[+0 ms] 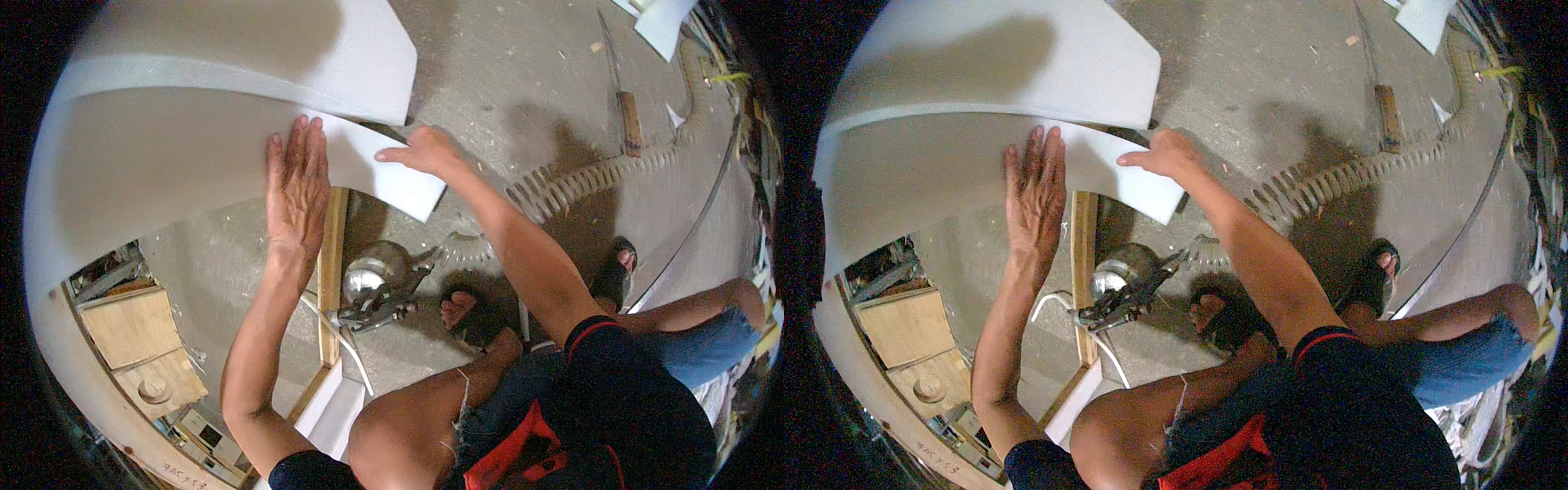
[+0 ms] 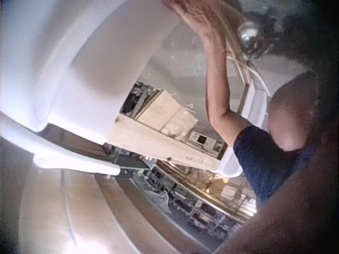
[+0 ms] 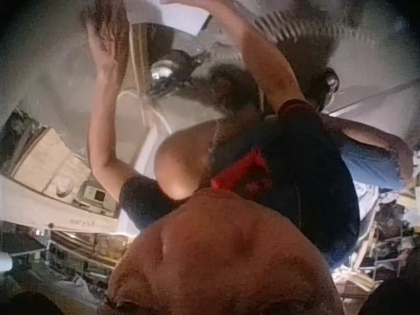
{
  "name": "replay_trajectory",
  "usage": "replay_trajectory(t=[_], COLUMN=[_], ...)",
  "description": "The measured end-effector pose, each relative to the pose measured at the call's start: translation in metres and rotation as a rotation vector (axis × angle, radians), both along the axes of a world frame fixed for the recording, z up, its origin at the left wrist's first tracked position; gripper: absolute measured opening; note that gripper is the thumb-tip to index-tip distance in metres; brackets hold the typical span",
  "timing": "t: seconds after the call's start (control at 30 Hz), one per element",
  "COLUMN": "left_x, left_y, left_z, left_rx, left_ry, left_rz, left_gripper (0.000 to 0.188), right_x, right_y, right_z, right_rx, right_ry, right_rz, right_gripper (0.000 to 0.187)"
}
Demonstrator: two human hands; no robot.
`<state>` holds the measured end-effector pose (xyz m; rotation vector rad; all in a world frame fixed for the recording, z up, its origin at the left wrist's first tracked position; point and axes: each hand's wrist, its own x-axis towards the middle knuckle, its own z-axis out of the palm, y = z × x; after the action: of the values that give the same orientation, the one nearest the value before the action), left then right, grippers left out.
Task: The person measures and cuts white foam sheets with a knife and ruler, then sprays adhesive onto a wooden frame and attaches the foam pieces to form curved panels. The person repeatedly aligns and presses the foam onto the frame to secure it.
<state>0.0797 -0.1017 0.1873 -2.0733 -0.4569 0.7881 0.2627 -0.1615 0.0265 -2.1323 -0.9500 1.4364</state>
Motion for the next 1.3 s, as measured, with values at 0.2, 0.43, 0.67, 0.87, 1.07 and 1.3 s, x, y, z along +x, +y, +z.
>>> replay_trajectory(t=[0.2,0.43,0.67,0.87,1.07,1.3], left_x=[0.002,0.002,0.004,0.005,0.0,-0.001], left_y=[0.0,0.001,0.001,0.003,0.005,0.007], left_z=[-0.003,-0.006,-0.018,-0.026,-0.035,-0.043], left_rx=[-0.048,-0.054,-0.128,-0.132,-0.081,-0.123], left_ry=[-0.036,-0.02,-0.09,-0.054,-0.031,-0.045], left_rz=[0.042,0.039,0.037,0.05,-0.003,-0.013], left_gripper=[0.075,0.074,0.068,0.068,0.069,0.065], right_x=[-0.004,-0.007,-0.005,-0.011,-0.007,-0.016], right_y=[0.018,0.026,0.029,0.021,-0.001,0.019], right_z=[0.021,0.024,0.023,0.013,0.004,0.007], right_rx=[-0.079,-0.108,-0.141,-0.086,0.011,-0.026], right_ry=[-0.069,-0.077,-0.031,-0.125,-0.007,-0.129], right_rz=[-0.014,-0.033,-0.067,-0.176,-0.183,-0.201], right_gripper=[0.087,0.089,0.089,0.077,0.056,0.05])
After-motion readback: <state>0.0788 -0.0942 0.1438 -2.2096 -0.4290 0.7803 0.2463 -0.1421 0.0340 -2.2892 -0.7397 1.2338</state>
